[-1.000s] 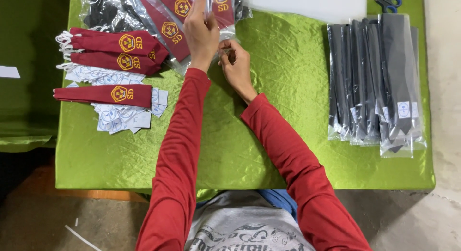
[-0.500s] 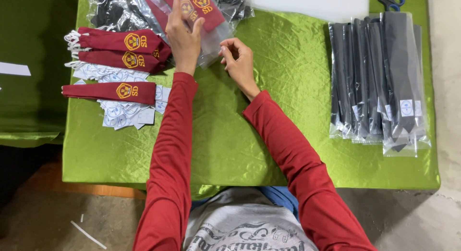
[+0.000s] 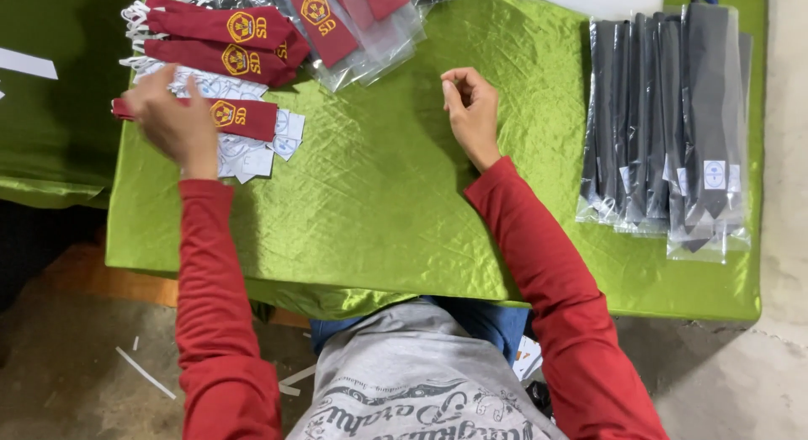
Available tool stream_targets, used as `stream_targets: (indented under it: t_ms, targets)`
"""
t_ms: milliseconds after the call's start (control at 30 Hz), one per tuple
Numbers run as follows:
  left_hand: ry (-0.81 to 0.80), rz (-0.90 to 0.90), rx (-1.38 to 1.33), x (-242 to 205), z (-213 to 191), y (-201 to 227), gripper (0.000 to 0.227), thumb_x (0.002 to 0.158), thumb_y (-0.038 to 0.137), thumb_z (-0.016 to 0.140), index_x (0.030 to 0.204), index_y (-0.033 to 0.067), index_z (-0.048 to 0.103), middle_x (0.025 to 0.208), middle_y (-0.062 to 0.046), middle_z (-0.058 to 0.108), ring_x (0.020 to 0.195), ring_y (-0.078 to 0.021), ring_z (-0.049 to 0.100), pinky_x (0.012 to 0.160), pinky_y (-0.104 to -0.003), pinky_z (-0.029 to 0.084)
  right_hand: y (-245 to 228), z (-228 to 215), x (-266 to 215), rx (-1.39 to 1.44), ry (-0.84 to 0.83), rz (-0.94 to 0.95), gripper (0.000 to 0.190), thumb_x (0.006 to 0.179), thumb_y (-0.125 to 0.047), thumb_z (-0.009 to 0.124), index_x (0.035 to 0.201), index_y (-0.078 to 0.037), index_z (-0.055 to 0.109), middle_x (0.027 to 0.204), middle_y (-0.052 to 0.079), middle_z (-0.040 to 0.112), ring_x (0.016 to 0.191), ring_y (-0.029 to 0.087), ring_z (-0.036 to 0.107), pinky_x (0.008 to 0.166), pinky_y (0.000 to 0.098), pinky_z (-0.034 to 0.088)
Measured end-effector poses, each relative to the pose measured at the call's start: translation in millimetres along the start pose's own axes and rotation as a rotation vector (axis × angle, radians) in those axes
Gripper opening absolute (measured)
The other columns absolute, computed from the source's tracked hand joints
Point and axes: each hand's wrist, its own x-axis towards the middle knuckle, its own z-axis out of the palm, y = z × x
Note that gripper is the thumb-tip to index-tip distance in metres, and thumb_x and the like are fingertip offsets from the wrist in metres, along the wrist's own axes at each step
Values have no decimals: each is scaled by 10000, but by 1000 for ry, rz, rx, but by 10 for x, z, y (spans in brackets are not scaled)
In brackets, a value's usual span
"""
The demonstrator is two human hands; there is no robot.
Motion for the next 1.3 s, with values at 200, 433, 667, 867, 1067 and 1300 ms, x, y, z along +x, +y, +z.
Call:
stream_targets:
  t_ms: [200,433,667,867,1067,1300]
  targets:
    - [48,-288,27,270,203,-1593,378,919,267,949,1110,97,672,1020,-93,650,984,-278,548,743,-487,523,-37,-388,-194,8,-120,57,95,1037,-16,596,1005,-69,667,729,16,617,573,65,532,495,198,442]
    - [29,-622,-426,402,178,-1534,240,862,261,899,720,151,741,797,24,788,794,-93,766,783,-296,712,-32,-412,-262,-7,-145,24,84,1027,-6,616,1011,-67,671,781,19,638,631,75,554,568,211,473]
    - [345,-339,-267,422,9,-1111,184,673,-21,854,687,159,821,688,20,840,651,-90,806,626,-257,705,-60,-421,-262,9,-161,65,75,1034,-17,610,1023,-64,667,798,32,650,648,80,575,579,207,499]
    - [93,353,-595,-96,-414,850,64,970,-55,746,998,2,736,1007,-142,763,849,-225,759,625,-263,641,-111,-404,-241,-3,-182,42,106,1023,-82,637,1127,-100,644,980,36,661,826,102,605,665,213,524]
    - [-680,519,-1169,-814,-784,2411,145,1023,-64,670,1160,-21,684,1013,-201,714,736,-231,773,547,-223,670,-257,-494,-299,302,-481,-70,799,970,-692,590,1528,-159,387,1543,139,462,1358,281,510,1095,454,460]
    - [-387,-130,-1227,-943,341,2277,159,926,1,727,1083,3,749,1025,-143,775,796,-183,772,617,-259,706,-540,-681,-259,383,-815,335,297,933,-117,747,1181,7,642,920,94,765,779,162,762,720,258,636]
